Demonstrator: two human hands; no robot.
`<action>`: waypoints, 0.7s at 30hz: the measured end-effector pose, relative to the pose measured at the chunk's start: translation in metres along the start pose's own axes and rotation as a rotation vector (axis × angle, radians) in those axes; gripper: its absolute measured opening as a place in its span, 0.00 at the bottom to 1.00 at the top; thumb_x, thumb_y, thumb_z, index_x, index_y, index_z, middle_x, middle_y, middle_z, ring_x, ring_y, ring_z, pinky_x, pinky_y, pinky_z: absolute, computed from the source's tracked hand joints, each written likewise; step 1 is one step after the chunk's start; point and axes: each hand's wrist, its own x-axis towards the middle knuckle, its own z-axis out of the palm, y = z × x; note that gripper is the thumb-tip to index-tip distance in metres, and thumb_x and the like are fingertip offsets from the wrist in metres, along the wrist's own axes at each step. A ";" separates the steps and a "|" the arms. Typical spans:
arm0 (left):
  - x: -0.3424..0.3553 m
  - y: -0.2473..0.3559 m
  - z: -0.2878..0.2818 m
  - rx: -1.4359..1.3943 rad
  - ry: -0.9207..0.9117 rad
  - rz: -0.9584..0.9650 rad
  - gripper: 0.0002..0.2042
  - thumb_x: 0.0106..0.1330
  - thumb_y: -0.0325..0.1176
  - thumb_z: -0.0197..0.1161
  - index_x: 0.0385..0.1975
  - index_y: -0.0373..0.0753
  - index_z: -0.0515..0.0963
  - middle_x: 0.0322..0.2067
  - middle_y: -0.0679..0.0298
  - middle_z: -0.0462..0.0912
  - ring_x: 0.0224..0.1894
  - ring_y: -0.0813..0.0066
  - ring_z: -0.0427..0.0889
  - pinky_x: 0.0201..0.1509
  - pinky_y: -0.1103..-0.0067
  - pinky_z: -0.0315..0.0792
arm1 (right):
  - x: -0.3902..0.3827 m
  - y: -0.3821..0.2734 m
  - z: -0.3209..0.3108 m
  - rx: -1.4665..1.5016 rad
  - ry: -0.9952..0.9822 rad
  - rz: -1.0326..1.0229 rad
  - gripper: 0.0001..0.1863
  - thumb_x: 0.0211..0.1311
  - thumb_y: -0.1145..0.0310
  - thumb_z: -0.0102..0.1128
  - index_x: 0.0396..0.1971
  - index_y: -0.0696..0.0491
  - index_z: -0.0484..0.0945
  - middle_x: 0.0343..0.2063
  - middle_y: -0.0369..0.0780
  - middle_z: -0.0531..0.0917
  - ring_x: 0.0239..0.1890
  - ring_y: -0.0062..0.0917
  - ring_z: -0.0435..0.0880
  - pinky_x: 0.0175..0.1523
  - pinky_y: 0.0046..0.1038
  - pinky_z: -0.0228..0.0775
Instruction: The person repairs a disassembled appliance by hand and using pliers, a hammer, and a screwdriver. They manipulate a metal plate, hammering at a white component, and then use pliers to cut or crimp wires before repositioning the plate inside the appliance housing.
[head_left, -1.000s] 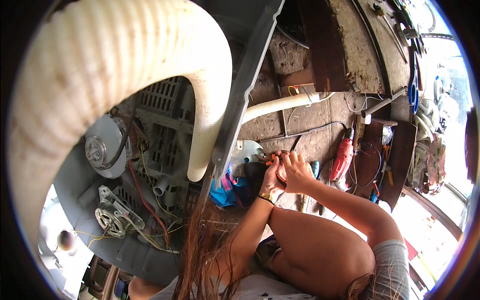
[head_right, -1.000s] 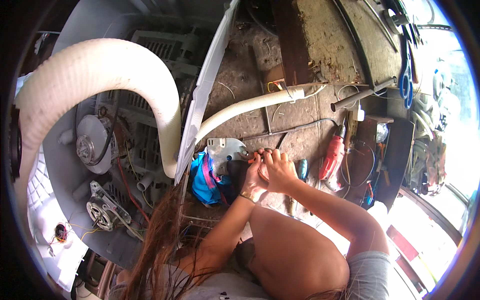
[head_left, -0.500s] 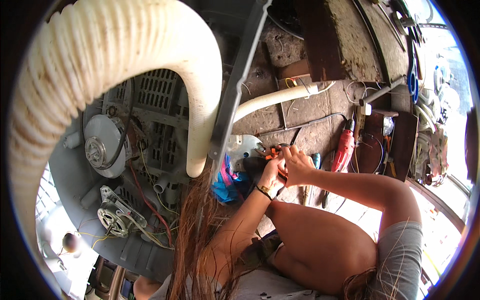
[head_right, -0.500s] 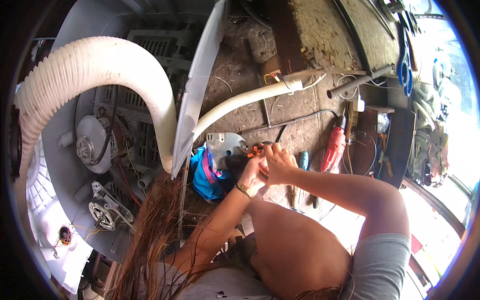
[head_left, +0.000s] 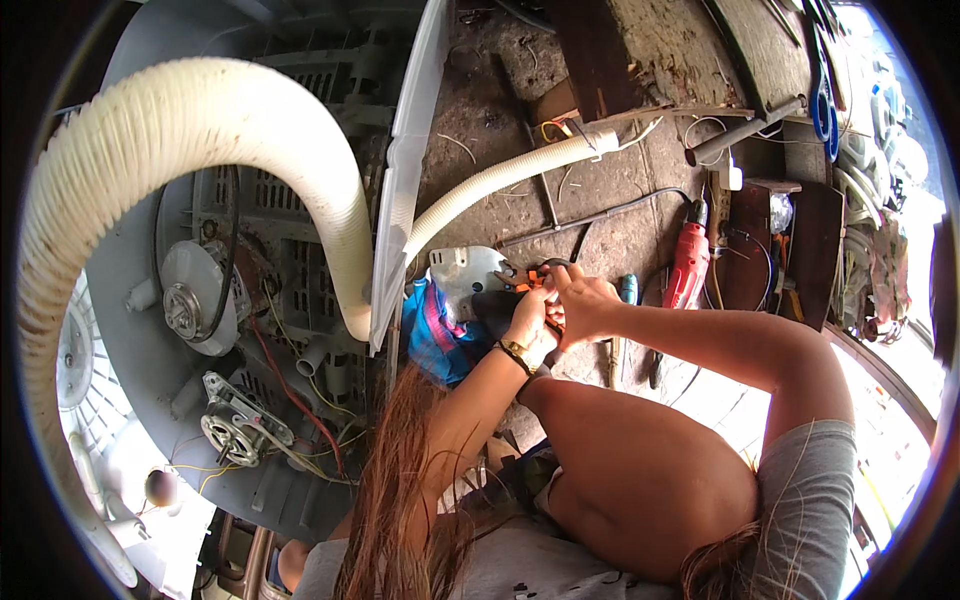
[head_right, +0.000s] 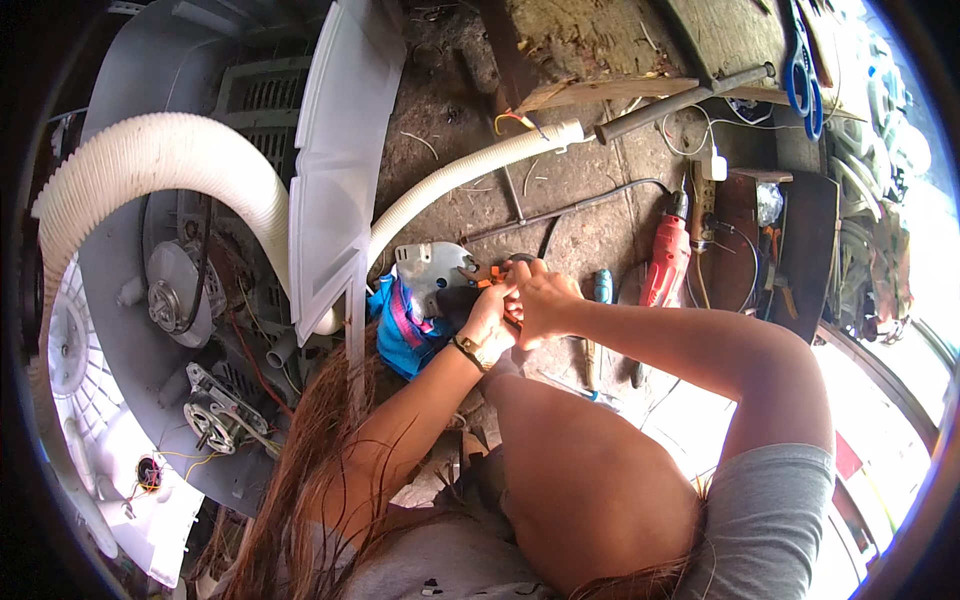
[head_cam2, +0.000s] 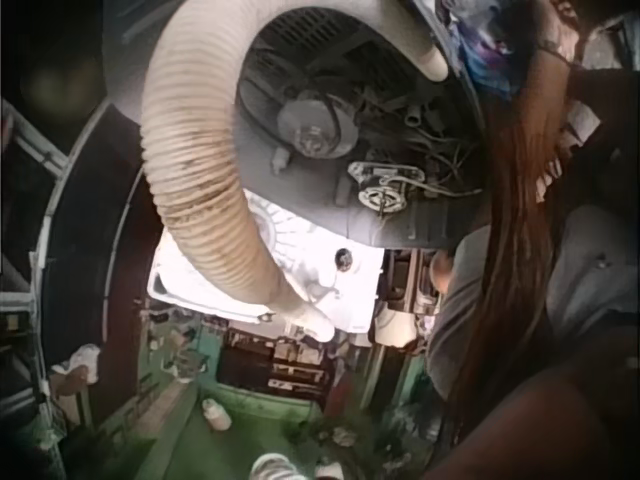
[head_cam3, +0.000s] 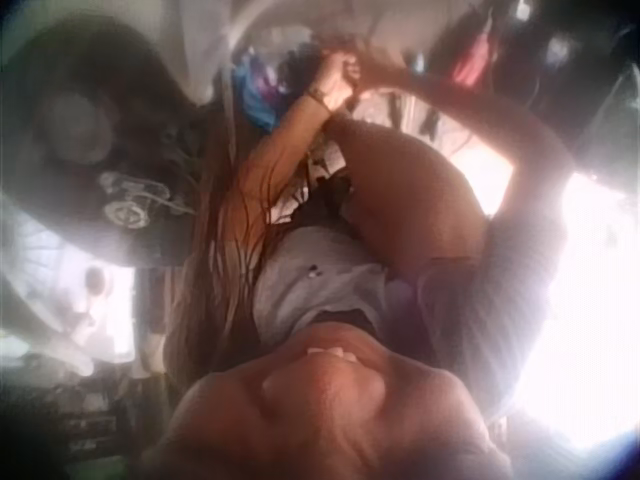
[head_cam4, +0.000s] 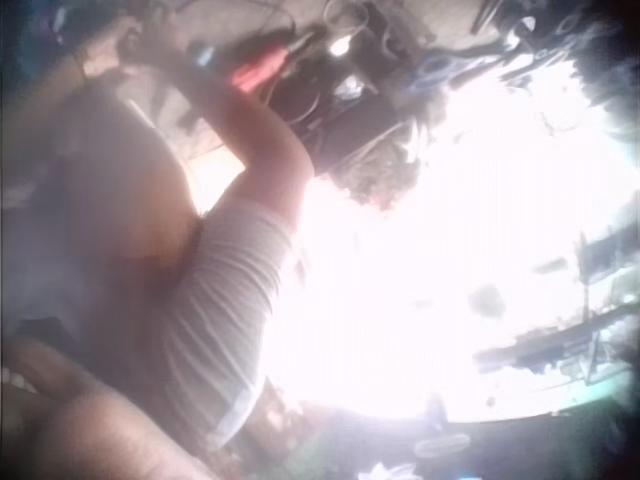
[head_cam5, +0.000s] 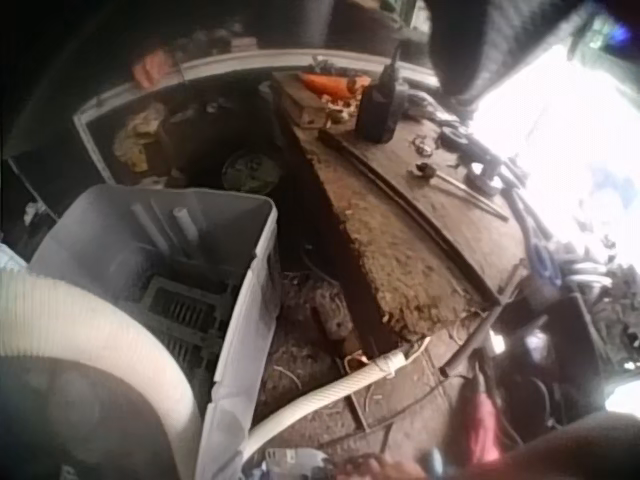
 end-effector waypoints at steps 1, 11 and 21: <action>0.000 0.001 -0.001 0.007 0.011 -0.025 0.11 0.69 0.39 0.55 0.24 0.49 0.68 0.16 0.78 0.62 0.15 0.89 0.57 0.18 0.88 0.53 | 0.000 0.000 0.000 0.010 0.010 -0.011 0.58 0.21 0.53 0.79 0.56 0.60 0.57 0.46 0.50 0.70 0.50 0.41 0.74 0.52 0.36 0.72; 0.029 0.012 -0.039 0.526 0.229 -0.251 0.10 0.69 0.34 0.52 0.23 0.45 0.71 0.16 0.71 0.70 0.17 0.78 0.66 0.21 0.78 0.63 | -0.004 -0.008 0.023 0.798 -0.209 0.164 0.54 0.27 0.68 0.75 0.57 0.63 0.49 0.38 0.52 0.78 0.42 0.44 0.80 0.48 0.36 0.73; -0.050 -0.008 0.066 0.763 -0.223 0.497 0.14 0.57 0.31 0.67 0.40 0.38 0.72 0.31 0.70 0.75 0.34 0.82 0.76 0.39 0.81 0.70 | -0.038 0.029 0.033 0.664 0.530 -0.348 0.43 0.42 0.64 0.71 0.60 0.58 0.59 0.53 0.49 0.69 0.58 0.35 0.71 0.62 0.34 0.62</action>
